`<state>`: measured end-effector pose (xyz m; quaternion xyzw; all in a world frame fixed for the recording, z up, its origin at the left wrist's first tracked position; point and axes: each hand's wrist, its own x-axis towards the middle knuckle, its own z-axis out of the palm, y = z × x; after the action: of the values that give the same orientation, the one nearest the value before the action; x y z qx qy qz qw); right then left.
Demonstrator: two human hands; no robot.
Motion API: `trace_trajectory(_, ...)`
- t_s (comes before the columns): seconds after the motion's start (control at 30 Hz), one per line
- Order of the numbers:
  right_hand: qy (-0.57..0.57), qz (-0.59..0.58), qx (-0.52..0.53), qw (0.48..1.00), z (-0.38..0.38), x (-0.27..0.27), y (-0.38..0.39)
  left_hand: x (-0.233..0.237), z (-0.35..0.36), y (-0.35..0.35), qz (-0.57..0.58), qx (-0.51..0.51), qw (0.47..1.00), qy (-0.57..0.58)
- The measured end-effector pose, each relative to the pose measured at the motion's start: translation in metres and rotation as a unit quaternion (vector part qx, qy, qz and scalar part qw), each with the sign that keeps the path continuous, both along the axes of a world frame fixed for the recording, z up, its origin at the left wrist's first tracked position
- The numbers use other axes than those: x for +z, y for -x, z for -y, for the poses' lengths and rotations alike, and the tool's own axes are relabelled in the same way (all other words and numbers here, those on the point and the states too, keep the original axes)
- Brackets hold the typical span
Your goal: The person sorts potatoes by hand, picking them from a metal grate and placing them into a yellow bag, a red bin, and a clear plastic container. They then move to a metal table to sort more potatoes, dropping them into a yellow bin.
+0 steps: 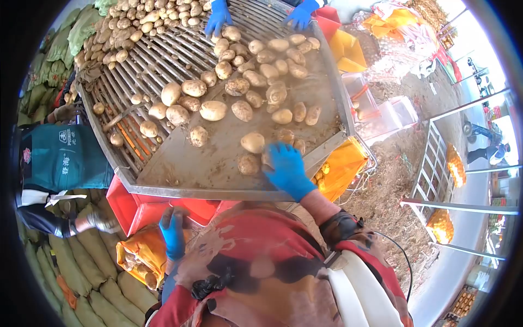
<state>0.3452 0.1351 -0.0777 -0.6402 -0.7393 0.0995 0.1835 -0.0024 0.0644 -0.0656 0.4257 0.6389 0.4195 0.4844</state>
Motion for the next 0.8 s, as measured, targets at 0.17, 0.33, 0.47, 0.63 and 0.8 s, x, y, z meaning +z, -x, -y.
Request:
trace_trajectory(0.17, 0.024, 0.078, 0.071, 0.994, -0.016, -0.023, -0.01, 0.009, -0.039, -0.03, 0.01, -0.064, 0.996, -0.067)
trace_trajectory(0.33, 0.073, -0.162, 0.043, 0.983, -0.019, 0.0, 0.0, 0.019, -0.076, -0.068, 0.165, -0.139, 0.976, 0.03)
trace_trajectory(0.47, -0.015, -0.292, 0.106, 0.95, -0.025, 0.017, 0.024, 0.023, -0.092, -0.095, 0.341, -0.205, 0.915, 0.06)
trace_trajectory(0.63, 0.054, 0.016, 0.029, 0.998, -0.065, 0.004, 0.025, 0.005, -0.096, -0.088, 0.321, -0.199, 0.923, 0.08)
trace_trajectory(0.8, 0.119, -0.139, 0.032, 0.983, -0.08, -0.015, 0.017, -0.032, -0.101, -0.077, 0.252, -0.204, 0.946, -0.009)
